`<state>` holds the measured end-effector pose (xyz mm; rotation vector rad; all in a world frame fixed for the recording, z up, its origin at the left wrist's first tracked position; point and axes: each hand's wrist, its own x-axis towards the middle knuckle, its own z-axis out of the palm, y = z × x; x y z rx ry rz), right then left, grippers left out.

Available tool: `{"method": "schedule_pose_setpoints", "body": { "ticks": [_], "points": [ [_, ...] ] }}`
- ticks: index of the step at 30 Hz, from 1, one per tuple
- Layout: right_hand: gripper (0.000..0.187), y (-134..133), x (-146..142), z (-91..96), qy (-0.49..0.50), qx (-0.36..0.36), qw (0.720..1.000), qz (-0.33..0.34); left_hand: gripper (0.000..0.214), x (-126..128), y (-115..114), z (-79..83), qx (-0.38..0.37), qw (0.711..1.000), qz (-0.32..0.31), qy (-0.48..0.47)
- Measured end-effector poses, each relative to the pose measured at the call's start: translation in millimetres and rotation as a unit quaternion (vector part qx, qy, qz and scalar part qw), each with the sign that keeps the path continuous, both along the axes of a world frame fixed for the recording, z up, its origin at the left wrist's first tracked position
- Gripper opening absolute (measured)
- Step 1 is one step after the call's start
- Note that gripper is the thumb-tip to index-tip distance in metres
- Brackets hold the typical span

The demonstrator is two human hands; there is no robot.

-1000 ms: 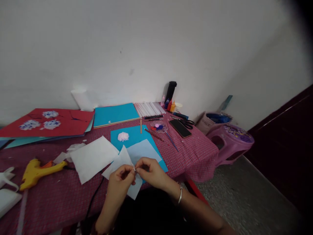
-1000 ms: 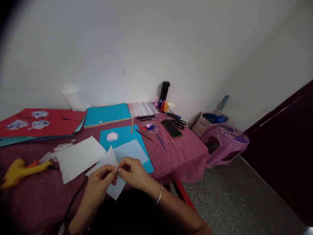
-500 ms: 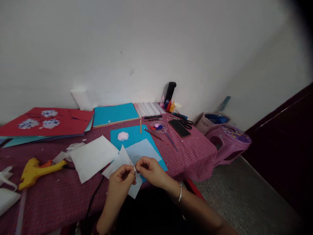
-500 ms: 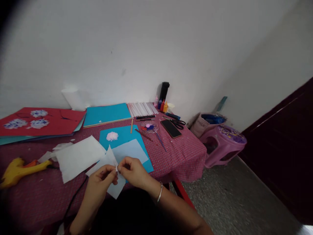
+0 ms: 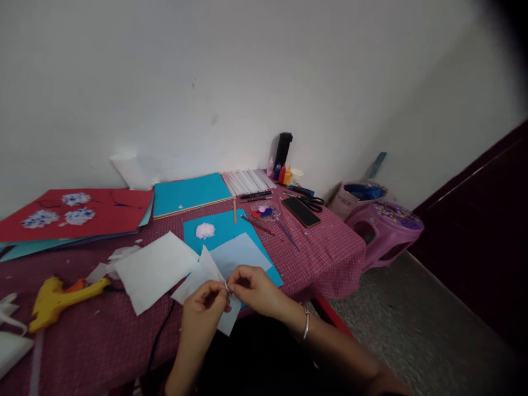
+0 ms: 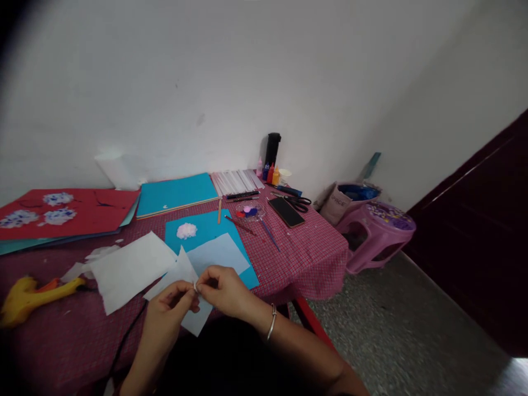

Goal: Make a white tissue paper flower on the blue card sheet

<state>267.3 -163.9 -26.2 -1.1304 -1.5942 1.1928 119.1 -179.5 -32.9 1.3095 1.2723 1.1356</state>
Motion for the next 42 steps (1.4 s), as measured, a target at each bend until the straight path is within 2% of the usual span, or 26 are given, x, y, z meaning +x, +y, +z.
{"method": "schedule_pose_setpoints", "body": {
  "ticks": [7,11,17,19,28,34,42],
  "points": [
    [0.007,-4,2,3.0,-0.019,0.012,1.000,0.009,0.012,1,0,-0.6,0.004,1.000,-0.003,0.002],
    [0.006,-3,2,2.1,-0.040,0.032,0.999,-0.012,0.014,2,-1,-1.1,-0.003,1.000,-0.002,0.009],
    [0.005,2,3,-4.9,0.044,-0.046,0.998,-0.003,0.017,4,-2,2.3,-0.010,1.000,-0.003,0.017],
    [0.006,2,3,-5.5,0.056,-0.052,0.997,-0.001,0.018,5,-2,2.9,-0.004,0.999,-0.005,0.033],
    [0.006,0,2,-5.4,0.001,-0.005,1.000,-0.014,0.016,6,-3,2.5,0.038,0.996,0.013,0.082],
    [0.004,3,1,-7.8,0.081,-0.067,0.994,0.003,0.012,2,-1,-2.0,0.026,0.999,0.010,0.045],
    [0.005,8,-2,-4.6,0.178,-0.154,0.972,-0.011,0.012,-2,0,-10.3,-0.015,0.995,0.007,-0.103]
  ]
}}
